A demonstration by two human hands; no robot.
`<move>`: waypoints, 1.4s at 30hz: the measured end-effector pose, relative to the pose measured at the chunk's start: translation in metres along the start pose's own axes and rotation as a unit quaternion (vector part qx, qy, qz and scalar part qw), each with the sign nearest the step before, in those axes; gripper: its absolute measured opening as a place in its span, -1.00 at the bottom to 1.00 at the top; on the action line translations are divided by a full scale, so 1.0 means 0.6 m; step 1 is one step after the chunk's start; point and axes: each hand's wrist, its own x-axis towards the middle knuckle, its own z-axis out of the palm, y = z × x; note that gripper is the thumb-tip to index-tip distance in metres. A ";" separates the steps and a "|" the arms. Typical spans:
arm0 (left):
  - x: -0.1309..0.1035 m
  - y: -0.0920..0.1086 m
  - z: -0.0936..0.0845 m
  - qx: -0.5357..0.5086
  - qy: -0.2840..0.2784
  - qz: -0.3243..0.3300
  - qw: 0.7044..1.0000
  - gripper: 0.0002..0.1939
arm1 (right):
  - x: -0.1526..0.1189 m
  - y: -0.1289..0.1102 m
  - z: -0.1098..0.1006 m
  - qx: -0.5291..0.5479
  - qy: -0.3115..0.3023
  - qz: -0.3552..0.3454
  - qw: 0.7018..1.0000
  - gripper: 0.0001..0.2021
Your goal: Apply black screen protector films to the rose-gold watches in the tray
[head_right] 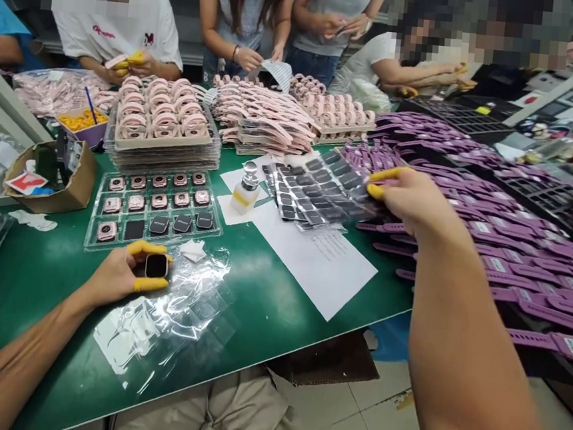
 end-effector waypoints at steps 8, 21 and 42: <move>0.034 -0.012 -0.046 -0.207 0.369 0.201 0.884 -0.19 | -0.359 -0.067 0.110 0.341 -0.179 -0.059 0.921 -0.75; -0.014 -0.030 0.068 -0.092 0.167 0.083 0.978 -0.35 | -0.531 -0.190 0.217 0.142 -0.247 -0.377 0.881 -0.77; -0.006 -0.047 0.063 -0.189 0.099 0.004 0.977 -0.32 | -0.435 -0.194 0.162 0.367 -0.417 -0.391 0.734 -0.76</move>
